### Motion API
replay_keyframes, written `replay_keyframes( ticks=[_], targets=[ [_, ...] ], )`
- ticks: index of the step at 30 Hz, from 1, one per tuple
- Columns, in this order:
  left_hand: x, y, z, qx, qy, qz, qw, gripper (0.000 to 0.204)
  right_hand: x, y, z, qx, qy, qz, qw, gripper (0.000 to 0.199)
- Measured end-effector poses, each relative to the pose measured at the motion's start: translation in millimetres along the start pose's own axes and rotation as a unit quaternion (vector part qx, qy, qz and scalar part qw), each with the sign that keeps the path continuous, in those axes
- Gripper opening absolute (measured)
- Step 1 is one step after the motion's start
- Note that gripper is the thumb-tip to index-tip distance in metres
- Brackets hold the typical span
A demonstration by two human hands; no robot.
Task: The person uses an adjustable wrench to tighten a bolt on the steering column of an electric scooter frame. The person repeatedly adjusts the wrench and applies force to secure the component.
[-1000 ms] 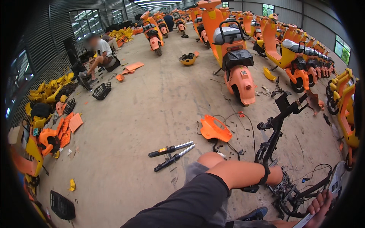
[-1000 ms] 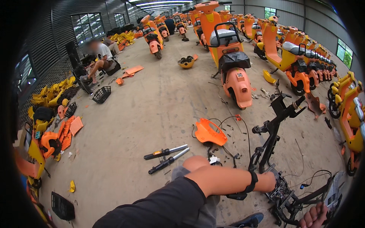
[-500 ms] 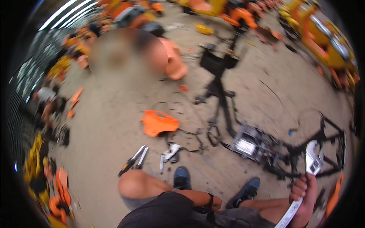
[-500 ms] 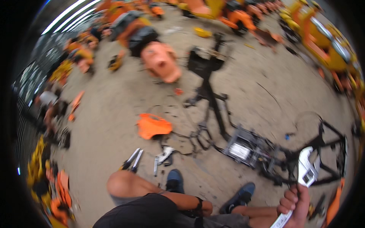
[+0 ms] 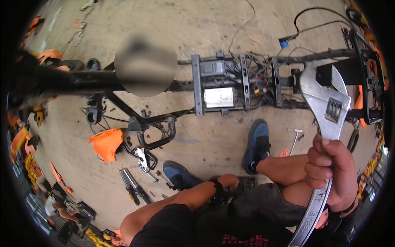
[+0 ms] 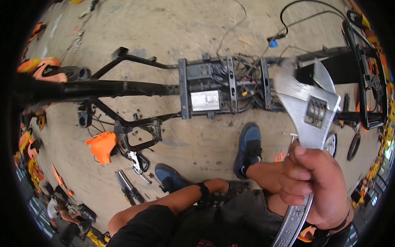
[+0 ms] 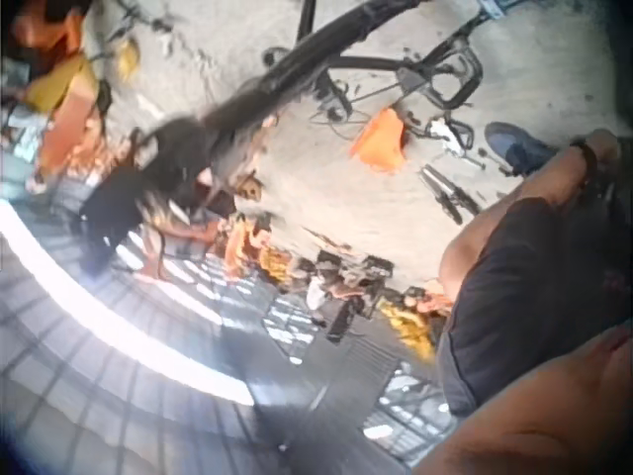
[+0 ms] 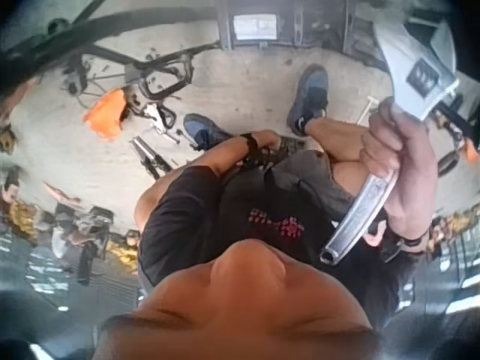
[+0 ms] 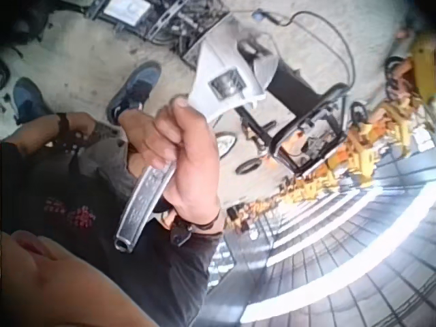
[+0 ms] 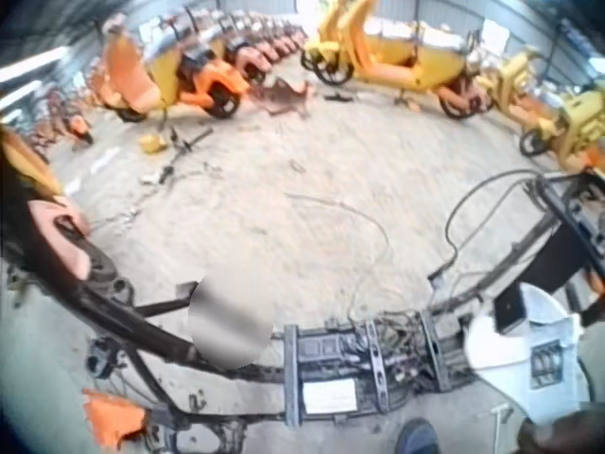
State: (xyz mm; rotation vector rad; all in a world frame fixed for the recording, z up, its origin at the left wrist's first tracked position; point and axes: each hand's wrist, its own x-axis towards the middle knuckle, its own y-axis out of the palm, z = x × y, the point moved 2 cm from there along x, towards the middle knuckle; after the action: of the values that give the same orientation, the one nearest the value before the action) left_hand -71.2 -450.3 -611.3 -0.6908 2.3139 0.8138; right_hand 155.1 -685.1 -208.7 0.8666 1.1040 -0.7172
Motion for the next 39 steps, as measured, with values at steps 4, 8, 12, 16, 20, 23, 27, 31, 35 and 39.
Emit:
replay_keyframes(
  ticks=[4,8,12,16,20,23,27,31,35,39],
  targets=[
    [3.7,23.2,1.5,-0.02,-0.041,-0.107,0.993,0.024,20.1,23.5,12.7,-0.036,0.097,-0.034,0.994,0.029],
    [-26.6,24.0,-12.9,-0.04,-0.081,-0.08,0.993,0.019,31.0,21.7,10.0,-0.045,0.161,-0.064,0.984,0.028],
    [-41.5,43.8,-49.5,-0.008,-0.058,-0.265,0.963,0.022,33.9,23.3,2.0,-0.04,0.161,-0.106,0.98,0.028],
    [-49.5,69.1,-95.1,0.076,-0.048,-0.412,0.907,0.021,27.8,13.5,-11.3,-0.043,0.129,-0.125,0.983,0.018],
    [-78.7,84.9,-131.6,0.046,-0.07,-0.357,0.93,0.02,22.4,-10.0,-37.8,-0.048,0.103,-0.134,0.984,0.017],
    [-104.6,100.3,-155.2,0.035,-0.095,-0.343,0.934,0.02,17.5,-20.6,-54.1,-0.06,0.11,-0.13,0.984,0.017],
    [-146.7,114.9,-172.8,0.067,-0.138,-0.393,0.907,0.019,14.3,-31.3,-79.0,-0.045,0.131,-0.119,0.983,0.014],
    [-172.7,141.9,-182.1,0.137,-0.173,-0.418,0.881,0.02,12.8,-44.1,-103.5,-0.007,0.132,-0.066,0.989,0.014],
    [-205.5,141.2,-204.0,0.219,-0.186,-0.324,0.902,0.021,-4.5,-61.0,-99.9,-0.039,0.131,-0.028,0.99,0.015],
    [-251.2,135.5,-220.4,0.365,-0.208,-0.288,0.861,0.02,-39.9,-74.7,-74.5,-0.071,0.12,-0.014,0.99,0.016]
  ],
)
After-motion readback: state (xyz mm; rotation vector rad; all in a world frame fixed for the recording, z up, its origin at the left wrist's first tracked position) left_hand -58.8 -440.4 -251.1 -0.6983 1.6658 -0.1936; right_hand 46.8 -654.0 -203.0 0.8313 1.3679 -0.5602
